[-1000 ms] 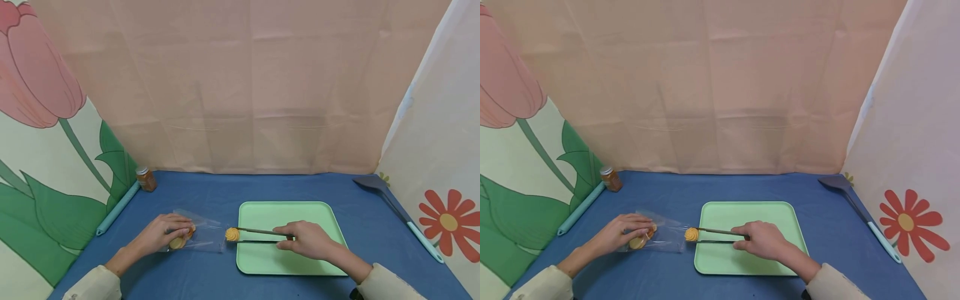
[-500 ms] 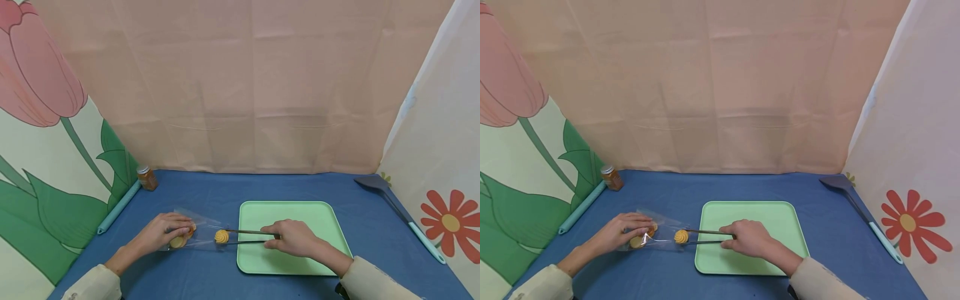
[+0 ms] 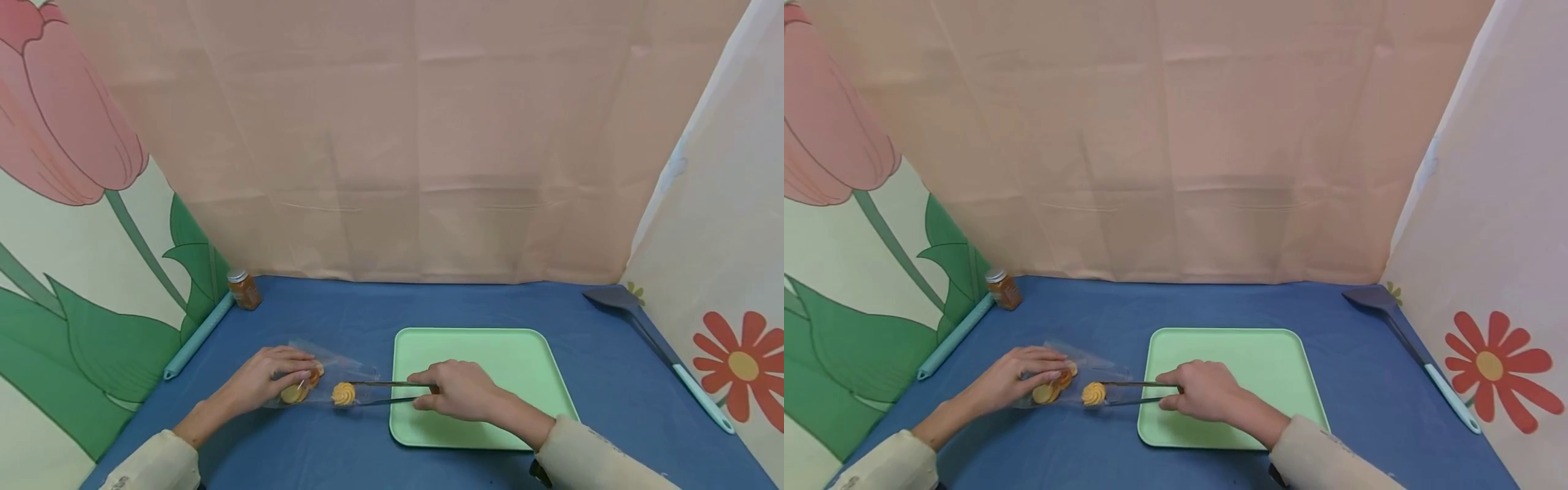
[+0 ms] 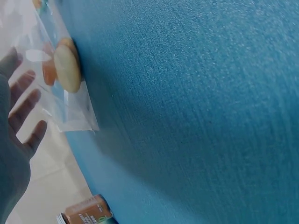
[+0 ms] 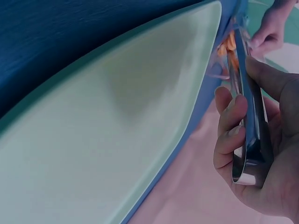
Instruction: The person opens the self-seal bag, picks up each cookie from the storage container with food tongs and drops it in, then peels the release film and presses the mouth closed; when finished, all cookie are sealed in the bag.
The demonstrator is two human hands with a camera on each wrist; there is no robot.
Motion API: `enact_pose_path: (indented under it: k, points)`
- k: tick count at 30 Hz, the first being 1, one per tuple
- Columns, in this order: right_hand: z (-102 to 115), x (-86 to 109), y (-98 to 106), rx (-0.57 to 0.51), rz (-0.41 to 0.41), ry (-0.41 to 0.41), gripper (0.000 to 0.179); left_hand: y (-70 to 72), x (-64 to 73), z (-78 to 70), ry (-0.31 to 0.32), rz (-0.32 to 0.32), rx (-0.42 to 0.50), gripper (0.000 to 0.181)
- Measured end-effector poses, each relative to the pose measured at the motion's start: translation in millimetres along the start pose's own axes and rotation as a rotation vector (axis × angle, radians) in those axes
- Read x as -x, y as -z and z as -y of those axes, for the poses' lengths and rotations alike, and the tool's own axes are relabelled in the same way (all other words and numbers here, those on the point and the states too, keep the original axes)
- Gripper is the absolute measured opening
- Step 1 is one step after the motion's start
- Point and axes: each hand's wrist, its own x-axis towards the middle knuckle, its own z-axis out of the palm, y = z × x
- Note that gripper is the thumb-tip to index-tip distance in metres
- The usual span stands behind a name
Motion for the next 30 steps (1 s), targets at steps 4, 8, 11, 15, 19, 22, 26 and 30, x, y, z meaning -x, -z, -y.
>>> enact_pose_path:
  k: [4, 8, 11, 15, 19, 22, 26, 30]
  points:
    - [3.6, -5.2, -2.5, 0.005, 0.007, 0.015, 0.039, 1.6, 0.2, -0.9, -0.003, 0.004, 0.003, 0.028]
    - [7.4, -10.9, -4.5, 0.001, 0.007, 0.023, 0.039, 3.1, 1.2, -1.6, 0.012, 0.008, 0.010, 0.028]
    - [10.8, -15.2, -5.3, 0.002, 0.004, 0.028, 0.039, 3.6, 1.6, -1.7, 0.017, 0.008, 0.011, 0.028]
    - [16.9, -20.7, -6.4, 0.010, -0.002, 0.025, 0.039, 3.9, 1.5, -1.4, 0.008, 0.012, 0.009, 0.028]
    - [23.4, -27.4, -8.6, 0.014, -0.022, 0.013, 0.039, 4.0, 0.7, -0.5, 0.009, 0.015, 0.012, 0.029]
    - [27.3, -32.2, -11.3, 0.010, -0.040, -0.004, 0.039, 4.4, 0.4, 0.0, 0.017, 0.010, 0.013, 0.029]
    - [30.6, -37.3, -16.3, 0.003, -0.049, -0.034, 0.040, 5.1, 0.8, 0.2, 0.025, 0.016, 0.006, 0.028]
    - [30.8, -41.5, -20.8, -0.015, -0.047, -0.062, 0.041, 6.3, 1.0, 0.3, 0.026, 0.017, 0.006, 0.028]
